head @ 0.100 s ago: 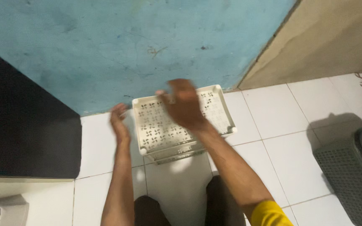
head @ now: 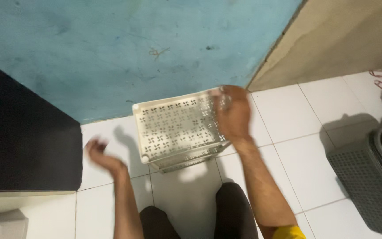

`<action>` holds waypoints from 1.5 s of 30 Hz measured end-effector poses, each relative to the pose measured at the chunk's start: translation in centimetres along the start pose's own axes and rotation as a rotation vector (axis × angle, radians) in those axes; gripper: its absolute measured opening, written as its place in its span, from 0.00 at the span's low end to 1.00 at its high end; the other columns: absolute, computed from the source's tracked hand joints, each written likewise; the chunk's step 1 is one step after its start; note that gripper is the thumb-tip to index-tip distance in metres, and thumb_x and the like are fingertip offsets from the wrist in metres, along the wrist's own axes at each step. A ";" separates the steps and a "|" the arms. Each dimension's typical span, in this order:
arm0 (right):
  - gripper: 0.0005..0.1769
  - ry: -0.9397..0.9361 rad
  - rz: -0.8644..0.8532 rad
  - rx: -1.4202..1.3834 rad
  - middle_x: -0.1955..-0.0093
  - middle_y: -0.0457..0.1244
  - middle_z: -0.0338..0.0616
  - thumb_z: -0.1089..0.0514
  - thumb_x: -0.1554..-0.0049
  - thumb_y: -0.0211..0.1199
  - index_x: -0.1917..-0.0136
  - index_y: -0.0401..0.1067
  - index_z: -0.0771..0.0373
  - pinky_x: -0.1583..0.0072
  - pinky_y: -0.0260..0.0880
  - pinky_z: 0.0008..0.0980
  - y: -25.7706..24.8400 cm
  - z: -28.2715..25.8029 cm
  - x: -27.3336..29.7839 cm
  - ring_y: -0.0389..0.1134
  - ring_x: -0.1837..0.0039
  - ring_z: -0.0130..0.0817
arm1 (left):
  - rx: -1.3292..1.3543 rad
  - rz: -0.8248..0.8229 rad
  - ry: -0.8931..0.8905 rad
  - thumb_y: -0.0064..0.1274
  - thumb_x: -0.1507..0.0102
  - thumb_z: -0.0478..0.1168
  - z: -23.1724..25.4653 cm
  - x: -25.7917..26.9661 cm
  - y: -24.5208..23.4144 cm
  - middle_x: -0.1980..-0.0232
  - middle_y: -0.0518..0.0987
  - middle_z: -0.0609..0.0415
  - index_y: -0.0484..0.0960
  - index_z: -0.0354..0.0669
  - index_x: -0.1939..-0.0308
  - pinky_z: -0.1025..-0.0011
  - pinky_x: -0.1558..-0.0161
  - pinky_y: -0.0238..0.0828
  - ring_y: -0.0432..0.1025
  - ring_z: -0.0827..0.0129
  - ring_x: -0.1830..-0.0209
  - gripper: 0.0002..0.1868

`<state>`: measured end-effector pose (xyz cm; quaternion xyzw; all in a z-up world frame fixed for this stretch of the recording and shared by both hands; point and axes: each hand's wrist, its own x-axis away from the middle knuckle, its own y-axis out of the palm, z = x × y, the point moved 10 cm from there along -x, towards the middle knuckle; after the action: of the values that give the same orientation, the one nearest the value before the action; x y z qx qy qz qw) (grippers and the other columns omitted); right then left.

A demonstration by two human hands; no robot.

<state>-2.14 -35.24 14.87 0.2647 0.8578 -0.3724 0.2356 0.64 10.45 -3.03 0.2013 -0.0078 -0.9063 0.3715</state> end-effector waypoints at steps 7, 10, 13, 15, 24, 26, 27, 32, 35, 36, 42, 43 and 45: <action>0.29 0.223 -0.121 0.323 0.58 0.70 0.54 0.39 0.36 0.54 0.54 0.78 0.68 0.51 0.71 0.51 -6.0 5.2 4.1 0.72 0.55 0.53 | -0.077 -0.452 0.126 0.54 0.44 0.35 4.8 27.2 0.9 0.56 0.74 0.44 0.73 0.40 0.60 0.55 0.53 0.68 0.71 0.53 0.55 0.10; 0.33 0.296 -0.253 0.343 0.61 0.70 0.56 0.34 0.38 0.52 0.59 0.78 0.67 0.53 0.71 0.52 -3.2 6.0 5.2 0.72 0.57 0.54 | -0.126 -0.650 0.185 0.61 0.44 0.35 7.5 30.1 8.9 0.52 0.75 0.45 0.74 0.41 0.54 0.54 0.44 0.69 0.72 0.52 0.48 0.17; 0.37 0.339 -0.343 0.378 0.64 0.69 0.58 0.30 0.38 0.49 0.60 0.77 0.67 0.54 0.71 0.53 -1.1 6.4 5.2 0.72 0.59 0.55 | -0.093 -0.720 0.219 0.62 0.47 0.37 9.9 29.1 15.2 0.43 0.75 0.41 0.72 0.37 0.42 0.53 0.38 0.65 0.69 0.48 0.41 0.30; 0.40 0.361 -0.369 0.383 0.66 0.69 0.59 0.28 0.38 0.47 0.61 0.76 0.67 0.55 0.71 0.52 -0.3 6.6 5.4 0.72 0.59 0.55 | -0.120 -0.823 0.193 0.64 0.47 0.37 10.3 28.8 18.7 0.41 0.73 0.38 0.70 0.33 0.38 0.52 0.38 0.64 0.68 0.44 0.39 0.35; 0.40 0.370 -0.310 0.397 0.67 0.68 0.61 0.31 0.35 0.43 0.62 0.76 0.68 0.51 0.67 0.60 1.0 7.5 5.7 0.71 0.58 0.59 | -0.122 -1.192 -0.210 0.56 0.35 0.43 -1.7 34.8 29.2 0.46 0.81 0.47 0.75 0.37 0.43 0.64 0.45 0.76 0.78 0.60 0.44 0.20; 0.36 0.315 -0.278 0.383 0.68 0.68 0.61 0.36 0.35 0.45 0.62 0.77 0.68 0.51 0.64 0.62 1.2 7.3 5.7 0.70 0.57 0.60 | -0.222 -1.291 -0.172 0.50 0.32 0.45 -5.3 37.1 30.7 0.42 0.78 0.49 0.72 0.39 0.38 0.63 0.41 0.74 0.74 0.62 0.40 0.21; 0.33 0.329 -0.306 0.390 0.67 0.69 0.61 0.39 0.35 0.45 0.62 0.77 0.68 0.50 0.65 0.62 1.5 7.7 5.9 0.69 0.56 0.59 | 0.180 -1.205 -0.641 0.44 0.30 0.46 -7.8 38.3 31.2 0.40 0.77 0.48 0.71 0.40 0.36 0.62 0.40 0.74 0.74 0.61 0.39 0.22; 0.25 0.298 -0.420 0.405 0.62 0.69 0.62 0.48 0.35 0.48 0.58 0.77 0.67 0.48 0.69 0.58 2.0 8.7 5.9 0.68 0.55 0.60 | -0.011 -1.231 -0.170 0.51 0.33 0.45 -8.1 38.7 31.9 0.42 0.78 0.49 0.72 0.41 0.37 0.61 0.43 0.74 0.74 0.60 0.41 0.22; 0.23 0.237 -0.486 0.387 0.65 0.69 0.61 0.50 0.36 0.48 0.57 0.77 0.69 0.49 0.68 0.59 2.3 8.8 5.7 0.67 0.57 0.61 | -0.070 -1.216 0.051 0.55 0.35 0.44 -6.3 38.3 31.6 0.43 0.79 0.49 0.73 0.41 0.38 0.61 0.44 0.74 0.74 0.60 0.42 0.23; 0.23 0.222 -0.500 0.403 0.65 0.69 0.61 0.50 0.36 0.48 0.57 0.77 0.69 0.50 0.69 0.59 2.3 8.8 5.6 0.67 0.57 0.61 | -0.074 -1.216 0.085 0.57 0.35 0.44 -5.9 38.2 31.6 0.43 0.79 0.49 0.73 0.41 0.38 0.61 0.45 0.75 0.74 0.60 0.43 0.23; 0.22 0.168 -0.476 0.444 0.64 0.69 0.61 0.52 0.37 0.49 0.59 0.77 0.69 0.51 0.71 0.56 2.1 7.3 5.9 0.70 0.58 0.61 | -0.053 -1.119 0.314 0.64 0.40 0.40 -4.3 37.4 30.5 0.46 0.80 0.46 0.76 0.40 0.41 0.58 0.49 0.74 0.74 0.56 0.45 0.25; 0.23 0.200 -0.497 0.444 0.64 0.69 0.61 0.51 0.36 0.49 0.59 0.77 0.69 0.50 0.72 0.55 2.1 7.3 5.9 0.71 0.59 0.60 | -0.052 -1.102 0.363 0.64 0.41 0.40 -3.9 37.2 30.2 0.46 0.80 0.45 0.76 0.39 0.42 0.58 0.50 0.73 0.74 0.55 0.46 0.25; 0.24 0.251 -0.531 0.454 0.64 0.69 0.62 0.50 0.35 0.50 0.60 0.77 0.68 0.49 0.72 0.55 1.9 7.3 5.6 0.72 0.59 0.60 | -0.037 -1.108 0.388 0.61 0.39 0.39 -2.8 36.7 30.0 0.47 0.81 0.45 0.77 0.39 0.44 0.59 0.50 0.73 0.75 0.55 0.48 0.21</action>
<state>-3.65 -38.17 6.06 0.1219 0.8144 -0.5658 -0.0409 -1.82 -35.70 -13.90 0.3312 0.1826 -0.9119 -0.1596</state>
